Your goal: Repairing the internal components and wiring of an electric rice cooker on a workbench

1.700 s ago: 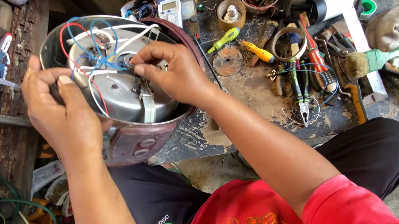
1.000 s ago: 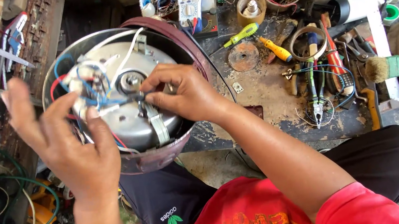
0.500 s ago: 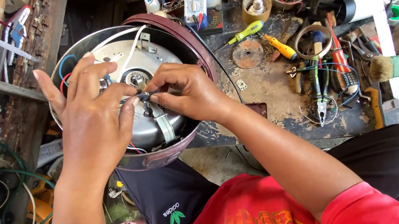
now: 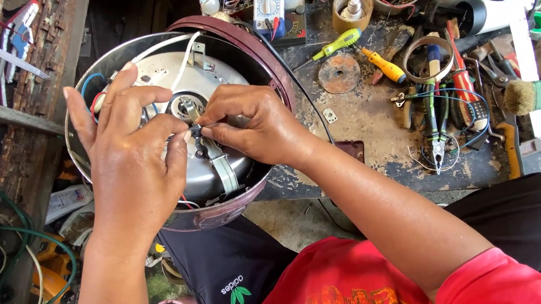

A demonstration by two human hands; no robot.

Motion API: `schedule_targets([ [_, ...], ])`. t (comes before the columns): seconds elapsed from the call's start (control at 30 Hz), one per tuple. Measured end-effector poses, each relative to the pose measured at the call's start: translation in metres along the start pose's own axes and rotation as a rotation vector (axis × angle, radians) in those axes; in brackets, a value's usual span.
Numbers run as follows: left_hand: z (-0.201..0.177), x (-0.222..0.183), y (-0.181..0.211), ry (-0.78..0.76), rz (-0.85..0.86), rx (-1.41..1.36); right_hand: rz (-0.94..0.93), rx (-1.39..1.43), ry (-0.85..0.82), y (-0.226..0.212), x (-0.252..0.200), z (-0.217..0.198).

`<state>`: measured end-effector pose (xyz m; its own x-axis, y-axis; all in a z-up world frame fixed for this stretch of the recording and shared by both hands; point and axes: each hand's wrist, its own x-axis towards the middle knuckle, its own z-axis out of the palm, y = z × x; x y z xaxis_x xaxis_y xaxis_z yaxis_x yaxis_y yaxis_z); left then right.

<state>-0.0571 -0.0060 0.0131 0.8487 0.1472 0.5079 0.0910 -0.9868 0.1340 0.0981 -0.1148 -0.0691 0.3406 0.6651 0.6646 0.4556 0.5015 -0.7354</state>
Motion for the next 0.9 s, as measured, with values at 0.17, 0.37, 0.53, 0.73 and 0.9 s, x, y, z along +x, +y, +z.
schedule_targets([
  [0.17, 0.001, 0.001, -0.001, -0.009, 0.022, -0.012, 0.016, 0.025, 0.009, -0.002, -0.001, -0.001],
  [0.37, 0.003, 0.001, -0.004, -0.032, -0.023, -0.061, 0.025, 0.066, -0.001, -0.002, -0.004, -0.002],
  [0.53, 0.002, 0.002, -0.005, -0.03, -0.029, -0.081, 0.018, 0.056, -0.005, 0.0, -0.006, -0.003],
  [0.73, -0.004, 0.001, -0.013, -0.139, -0.004, 0.092, 0.05, 0.035, 0.003, 0.0, -0.007, -0.002],
  [0.9, -0.001, 0.002, -0.015, -0.119, -0.006, 0.055, 0.046, 0.03, -0.01, 0.003, -0.005, -0.004],
])
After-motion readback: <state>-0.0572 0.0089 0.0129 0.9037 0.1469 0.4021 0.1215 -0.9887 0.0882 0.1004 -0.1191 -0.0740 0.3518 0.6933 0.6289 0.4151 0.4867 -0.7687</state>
